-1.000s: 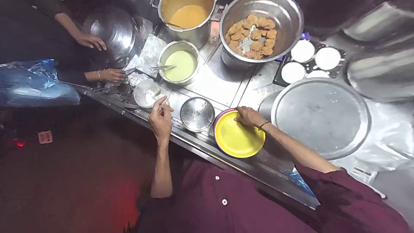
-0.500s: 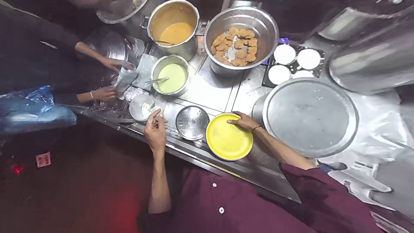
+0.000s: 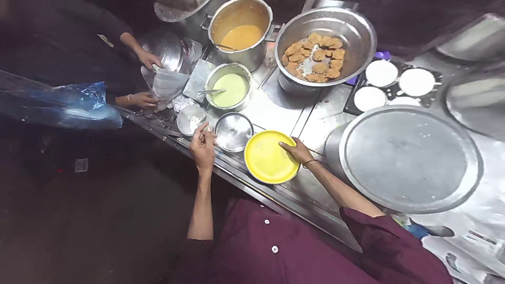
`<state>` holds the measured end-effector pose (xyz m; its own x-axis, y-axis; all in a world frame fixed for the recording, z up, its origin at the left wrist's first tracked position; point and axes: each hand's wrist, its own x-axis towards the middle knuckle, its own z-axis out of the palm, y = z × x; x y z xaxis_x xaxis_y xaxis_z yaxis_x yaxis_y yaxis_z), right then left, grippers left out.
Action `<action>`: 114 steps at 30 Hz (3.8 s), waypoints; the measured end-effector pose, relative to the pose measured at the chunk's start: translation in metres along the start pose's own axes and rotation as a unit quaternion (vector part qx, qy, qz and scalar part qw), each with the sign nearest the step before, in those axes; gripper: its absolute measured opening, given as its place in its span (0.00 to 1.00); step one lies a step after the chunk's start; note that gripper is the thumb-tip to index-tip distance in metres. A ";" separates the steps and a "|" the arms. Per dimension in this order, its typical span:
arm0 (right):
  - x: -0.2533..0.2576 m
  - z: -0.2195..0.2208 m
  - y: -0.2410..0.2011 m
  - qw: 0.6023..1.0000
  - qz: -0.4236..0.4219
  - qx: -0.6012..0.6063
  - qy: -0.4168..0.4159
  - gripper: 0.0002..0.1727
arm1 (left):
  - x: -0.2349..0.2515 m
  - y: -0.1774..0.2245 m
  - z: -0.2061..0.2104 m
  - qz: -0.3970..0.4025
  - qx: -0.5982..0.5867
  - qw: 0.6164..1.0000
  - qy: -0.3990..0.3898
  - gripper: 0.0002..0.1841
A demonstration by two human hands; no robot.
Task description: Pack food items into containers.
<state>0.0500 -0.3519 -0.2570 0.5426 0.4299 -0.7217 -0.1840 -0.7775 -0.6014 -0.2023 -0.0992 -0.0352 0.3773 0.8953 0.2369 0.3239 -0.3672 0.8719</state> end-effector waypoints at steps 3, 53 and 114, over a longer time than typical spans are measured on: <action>-0.015 -0.006 -0.009 0.993 -0.045 -0.092 0.050 0.64 | 0.000 -0.002 -0.003 0.007 -0.083 0.997 0.011 0.17; 0.013 0.353 -0.538 0.719 -0.636 -0.268 -0.085 0.58 | 0.118 -0.034 -0.160 0.166 0.116 0.968 0.149 0.19; 0.047 0.215 -0.436 0.891 -0.429 0.055 -0.138 0.27 | 0.245 -0.123 -0.104 0.192 0.348 0.895 -0.200 0.15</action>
<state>-0.0203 0.1054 -0.1023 0.3022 0.9529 -0.0268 0.1143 -0.0641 -0.9914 -0.2400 0.1911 -0.0396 0.8131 0.5574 0.1679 0.5127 -0.8222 0.2470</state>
